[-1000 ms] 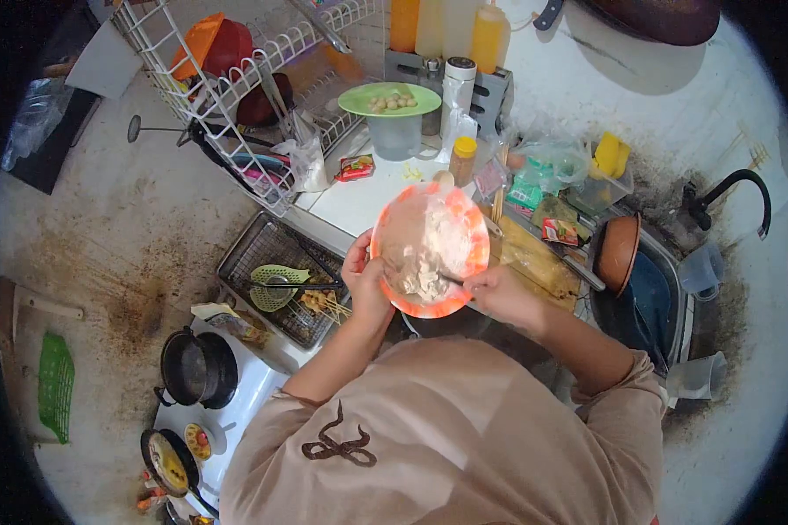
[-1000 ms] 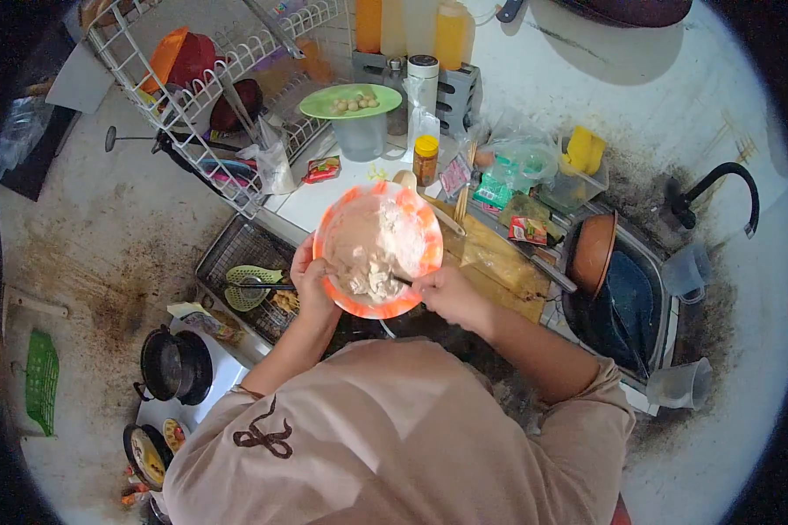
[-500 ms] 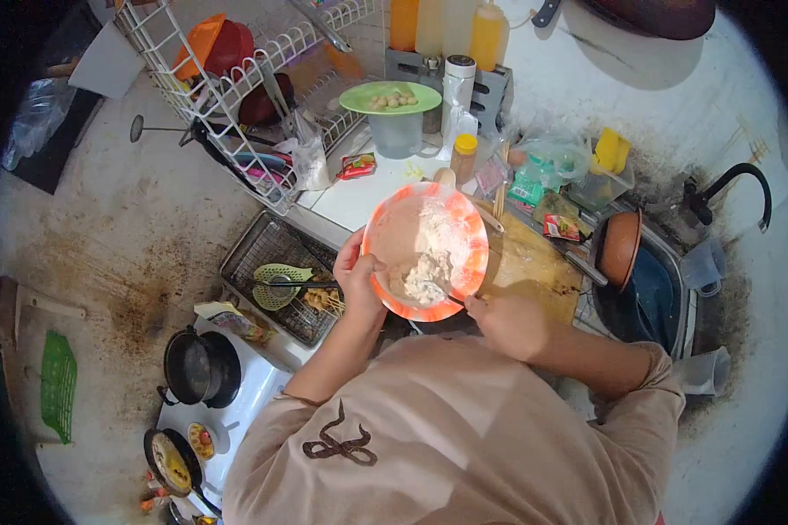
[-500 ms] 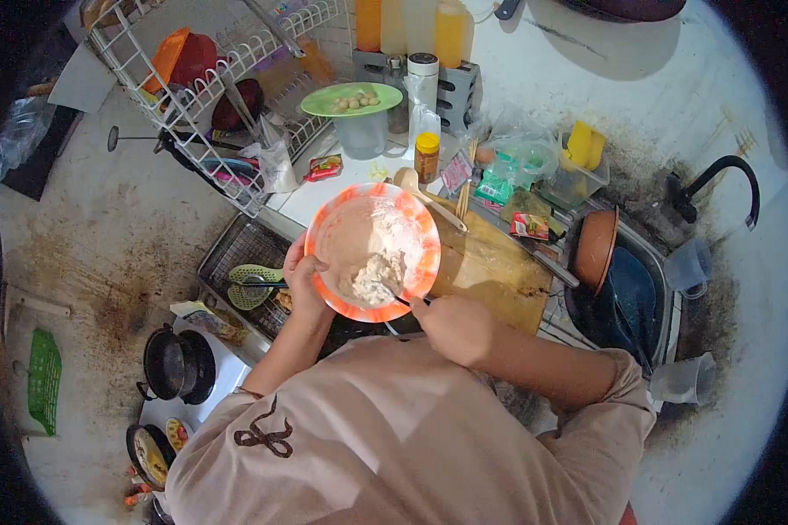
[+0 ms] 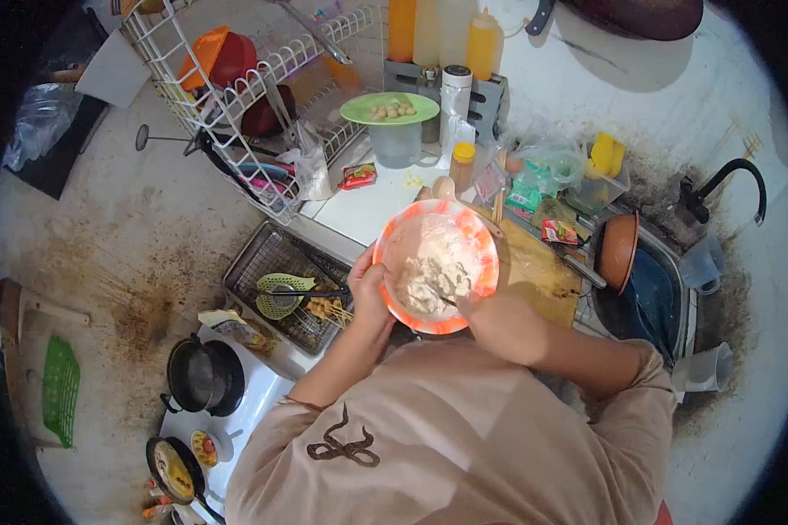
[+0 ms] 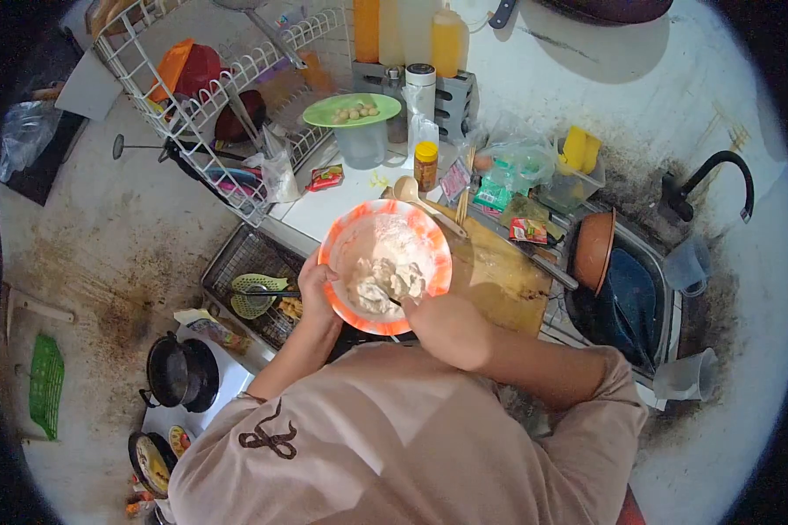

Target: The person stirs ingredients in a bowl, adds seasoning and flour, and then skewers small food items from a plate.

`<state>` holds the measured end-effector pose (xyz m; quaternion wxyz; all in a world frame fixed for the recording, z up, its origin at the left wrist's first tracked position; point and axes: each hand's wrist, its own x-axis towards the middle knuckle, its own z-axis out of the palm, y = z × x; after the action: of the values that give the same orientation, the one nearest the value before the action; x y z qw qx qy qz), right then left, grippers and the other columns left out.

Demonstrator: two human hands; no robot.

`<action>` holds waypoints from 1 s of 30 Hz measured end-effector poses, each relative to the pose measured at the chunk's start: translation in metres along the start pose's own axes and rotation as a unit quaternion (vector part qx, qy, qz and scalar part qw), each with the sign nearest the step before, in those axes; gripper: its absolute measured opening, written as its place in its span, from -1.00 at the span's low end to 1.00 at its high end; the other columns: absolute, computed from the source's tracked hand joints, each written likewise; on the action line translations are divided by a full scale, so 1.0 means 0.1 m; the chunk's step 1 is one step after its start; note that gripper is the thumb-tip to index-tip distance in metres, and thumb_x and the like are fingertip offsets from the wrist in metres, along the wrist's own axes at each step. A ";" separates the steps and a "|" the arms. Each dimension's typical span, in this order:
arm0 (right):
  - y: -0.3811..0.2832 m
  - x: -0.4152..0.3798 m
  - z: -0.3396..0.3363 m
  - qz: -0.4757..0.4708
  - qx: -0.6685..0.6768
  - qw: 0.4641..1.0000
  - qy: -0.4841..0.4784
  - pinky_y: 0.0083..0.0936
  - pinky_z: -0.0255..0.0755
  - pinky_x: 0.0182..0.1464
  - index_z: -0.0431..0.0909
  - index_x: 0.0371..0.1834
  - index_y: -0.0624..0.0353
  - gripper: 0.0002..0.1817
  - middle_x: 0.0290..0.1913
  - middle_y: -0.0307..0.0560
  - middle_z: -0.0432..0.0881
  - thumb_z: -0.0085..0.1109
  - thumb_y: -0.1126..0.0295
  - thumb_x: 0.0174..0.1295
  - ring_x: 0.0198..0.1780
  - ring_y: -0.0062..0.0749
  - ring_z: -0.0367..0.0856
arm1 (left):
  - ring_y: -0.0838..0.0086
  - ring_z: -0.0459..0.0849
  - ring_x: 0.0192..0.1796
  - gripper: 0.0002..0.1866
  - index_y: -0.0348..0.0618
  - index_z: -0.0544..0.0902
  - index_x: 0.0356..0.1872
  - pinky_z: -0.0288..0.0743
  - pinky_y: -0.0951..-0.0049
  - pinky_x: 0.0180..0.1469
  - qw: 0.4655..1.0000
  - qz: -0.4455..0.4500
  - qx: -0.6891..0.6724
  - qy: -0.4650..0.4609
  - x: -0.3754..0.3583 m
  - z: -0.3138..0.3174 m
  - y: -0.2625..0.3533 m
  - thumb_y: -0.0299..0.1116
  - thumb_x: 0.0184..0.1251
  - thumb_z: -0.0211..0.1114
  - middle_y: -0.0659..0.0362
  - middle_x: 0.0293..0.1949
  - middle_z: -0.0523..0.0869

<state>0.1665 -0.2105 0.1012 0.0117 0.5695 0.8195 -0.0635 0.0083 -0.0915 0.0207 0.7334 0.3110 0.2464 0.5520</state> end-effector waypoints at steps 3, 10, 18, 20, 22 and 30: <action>0.15 -0.09 -0.10 0.033 -0.037 0.998 -0.038 -0.27 0.42 -0.51 0.43 -0.25 0.32 -0.78 -0.53 0.06 0.53 -0.17 0.48 0.09 -0.46 -0.14 0.56 | 0.28 0.53 -0.07 -0.41 -0.47 0.40 -0.03 0.40 0.42 0.00 1.000 -0.005 -0.018 -0.013 -0.02 -0.08 -0.04 -0.60 -0.32 -0.09 -0.04 -0.11 0.53; 0.30 0.10 -0.15 0.005 -0.152 0.985 0.078 -0.42 0.41 -0.56 0.38 -0.17 0.24 -0.68 -0.51 -0.08 0.53 -0.01 0.46 -0.06 -0.51 -0.26 0.56 | 0.26 0.54 -0.09 -0.38 -0.47 0.39 -0.05 0.40 0.39 0.02 0.998 0.013 0.052 -0.026 -0.09 0.11 -0.02 -0.57 -0.38 -0.08 -0.06 -0.12 0.53; 0.43 0.00 -0.06 0.069 -0.123 0.989 0.043 -0.34 0.43 -0.49 0.35 -0.20 0.30 -0.76 -0.47 0.03 0.53 -0.10 0.51 0.02 -0.46 -0.13 0.56 | 0.37 0.55 -0.12 -0.47 -0.48 0.43 -0.08 0.43 0.49 -0.09 0.997 0.066 0.015 -0.022 -0.12 0.09 0.09 -0.66 -0.27 -0.08 0.00 -0.16 0.56; 0.40 -0.03 0.03 0.086 -0.076 0.993 0.000 -0.30 0.43 -0.46 0.36 -0.24 0.31 -0.79 -0.48 0.10 0.53 -0.10 0.50 0.03 -0.45 -0.08 0.56 | 0.39 0.55 -0.16 -0.48 -0.47 0.44 -0.09 0.43 0.53 -0.13 0.997 0.077 0.020 0.003 -0.12 0.08 0.06 -0.67 -0.27 -0.08 0.03 -0.19 0.56; 0.34 -0.04 0.11 0.094 0.017 0.995 -0.008 -0.24 0.41 -0.46 0.40 -0.32 0.37 -0.82 -0.54 0.15 0.52 -0.11 0.52 0.02 -0.46 -0.04 0.55 | 0.41 0.55 -0.20 -0.48 -0.46 0.44 -0.10 0.43 0.56 -0.19 0.996 0.077 0.025 0.029 -0.10 0.03 -0.01 -0.67 -0.29 -0.07 0.05 -0.22 0.56; 0.26 0.05 0.49 0.087 0.407 0.909 0.015 -0.21 0.31 -0.47 0.43 -0.60 0.34 -0.82 -0.59 0.25 0.44 -0.14 0.49 0.05 -0.54 0.05 0.46 | 0.41 0.54 -0.17 -0.45 -0.46 0.42 -0.07 0.43 0.57 -0.17 0.996 0.079 0.034 0.033 -0.06 -0.05 0.01 -0.67 -0.30 -0.09 0.05 -0.19 0.55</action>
<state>0.1865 -0.2027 0.0496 -0.2276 0.5951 0.6697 -0.3815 0.0027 -0.0961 0.0181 0.6680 0.3359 0.2642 0.6092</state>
